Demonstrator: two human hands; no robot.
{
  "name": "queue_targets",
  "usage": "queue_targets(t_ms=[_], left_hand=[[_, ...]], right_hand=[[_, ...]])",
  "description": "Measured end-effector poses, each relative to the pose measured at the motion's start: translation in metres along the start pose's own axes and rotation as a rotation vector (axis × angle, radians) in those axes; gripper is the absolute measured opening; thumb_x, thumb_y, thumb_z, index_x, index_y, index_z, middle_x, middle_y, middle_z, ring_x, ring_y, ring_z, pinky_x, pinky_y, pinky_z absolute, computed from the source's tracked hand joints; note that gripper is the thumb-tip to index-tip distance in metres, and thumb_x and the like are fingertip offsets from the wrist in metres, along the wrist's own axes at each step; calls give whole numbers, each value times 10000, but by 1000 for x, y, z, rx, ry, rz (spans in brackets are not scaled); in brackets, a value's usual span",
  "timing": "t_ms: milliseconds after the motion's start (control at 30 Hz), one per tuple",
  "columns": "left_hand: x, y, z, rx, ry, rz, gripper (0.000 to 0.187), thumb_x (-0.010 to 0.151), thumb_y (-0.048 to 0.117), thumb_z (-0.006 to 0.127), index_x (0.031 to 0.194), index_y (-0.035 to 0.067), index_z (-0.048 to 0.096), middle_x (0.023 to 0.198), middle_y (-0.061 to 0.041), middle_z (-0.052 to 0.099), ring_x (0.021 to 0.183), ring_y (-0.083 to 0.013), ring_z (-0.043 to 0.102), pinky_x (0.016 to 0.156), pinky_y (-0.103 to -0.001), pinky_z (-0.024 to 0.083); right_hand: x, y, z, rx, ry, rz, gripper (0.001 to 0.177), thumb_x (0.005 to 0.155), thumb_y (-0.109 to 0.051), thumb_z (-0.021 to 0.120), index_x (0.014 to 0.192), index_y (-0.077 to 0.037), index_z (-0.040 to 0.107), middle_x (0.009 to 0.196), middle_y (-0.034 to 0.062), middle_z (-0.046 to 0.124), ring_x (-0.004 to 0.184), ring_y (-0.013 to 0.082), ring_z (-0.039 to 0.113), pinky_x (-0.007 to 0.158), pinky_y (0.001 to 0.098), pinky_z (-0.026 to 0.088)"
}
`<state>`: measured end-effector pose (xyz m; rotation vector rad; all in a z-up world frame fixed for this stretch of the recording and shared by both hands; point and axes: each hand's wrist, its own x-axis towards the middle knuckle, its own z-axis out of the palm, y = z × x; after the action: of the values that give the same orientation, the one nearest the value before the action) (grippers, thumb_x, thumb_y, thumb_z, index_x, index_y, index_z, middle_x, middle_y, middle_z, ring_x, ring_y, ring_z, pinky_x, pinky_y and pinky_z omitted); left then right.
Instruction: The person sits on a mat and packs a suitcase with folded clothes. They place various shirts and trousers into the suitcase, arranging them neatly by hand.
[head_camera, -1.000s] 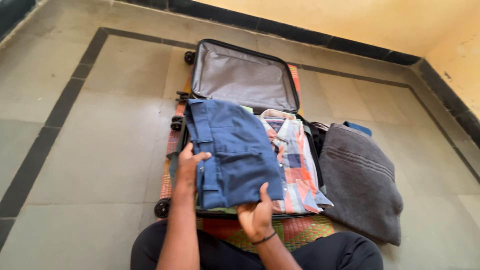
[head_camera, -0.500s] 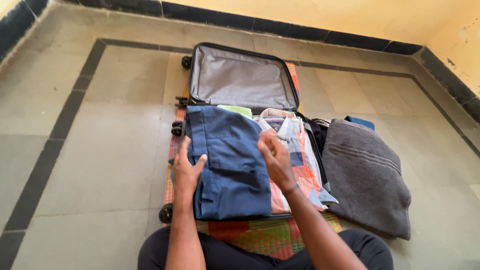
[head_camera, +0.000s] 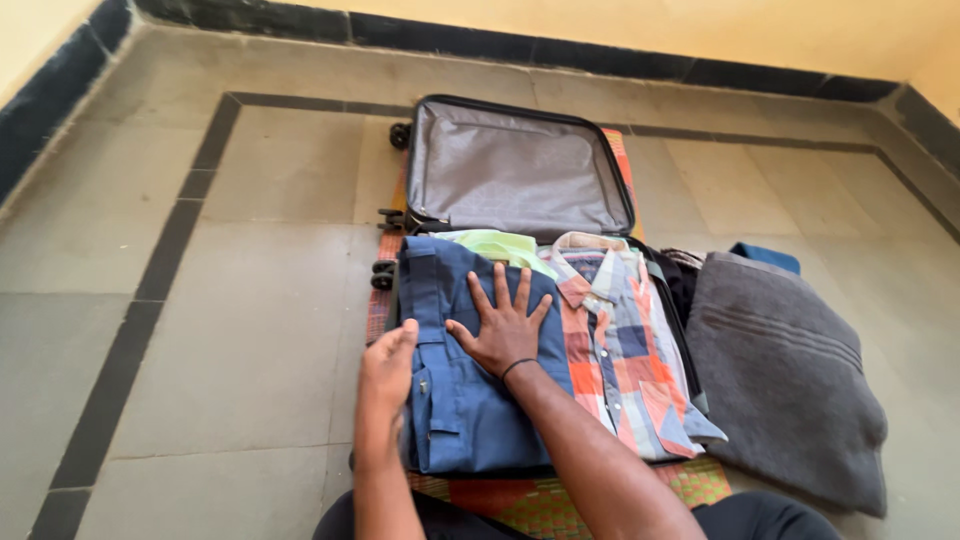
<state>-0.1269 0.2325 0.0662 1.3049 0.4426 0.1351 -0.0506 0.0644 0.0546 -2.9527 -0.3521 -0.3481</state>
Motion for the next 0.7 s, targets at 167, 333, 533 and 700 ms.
queue_targets(t_ms=[167, 333, 533, 700], left_hand=[[-56, 44, 11, 711, 245, 637, 476, 951, 337, 651, 1275, -12, 657, 1389, -248, 599, 1296, -412, 562, 1075, -465, 444], [-56, 7, 61, 864, -99, 588, 548, 987, 295, 560, 1474, 53, 488, 1589, -248, 377, 1468, -428, 357, 1177, -472, 330], [-41, -29, 67, 1568, -230, 311, 679, 995, 404, 449, 1608, 226, 218, 1695, -171, 91, 1551, -407, 38, 1218, -597, 76], [-41, -25, 71, 1613, -215, 270, 716, 970, 442, 458, 1616, 268, 202, 1700, -149, 80, 1554, -393, 34, 1202, -610, 66]], right_hand=[[1, -2, 1, -16, -81, 45, 891, 819, -781, 540, 1580, -365, 336, 1695, 98, 143, 1540, 469, -21, 1060, 859, 39], [12, 21, 15, 128, -180, -33, 764, 907, -627, 479, 1598, -339, 325, 1713, 110, 107, 1527, 476, -48, 1030, 857, 42], [10, 126, -9, 1027, -214, -117, 495, 1074, -377, 500, 1437, -52, 589, 1450, 128, 616, 1413, 263, 469, 1178, 388, 350], [-33, 233, -38, 806, -164, 236, 427, 949, -290, 676, 1275, -14, 681, 1153, 105, 766, 1028, 176, 716, 913, 316, 559]])
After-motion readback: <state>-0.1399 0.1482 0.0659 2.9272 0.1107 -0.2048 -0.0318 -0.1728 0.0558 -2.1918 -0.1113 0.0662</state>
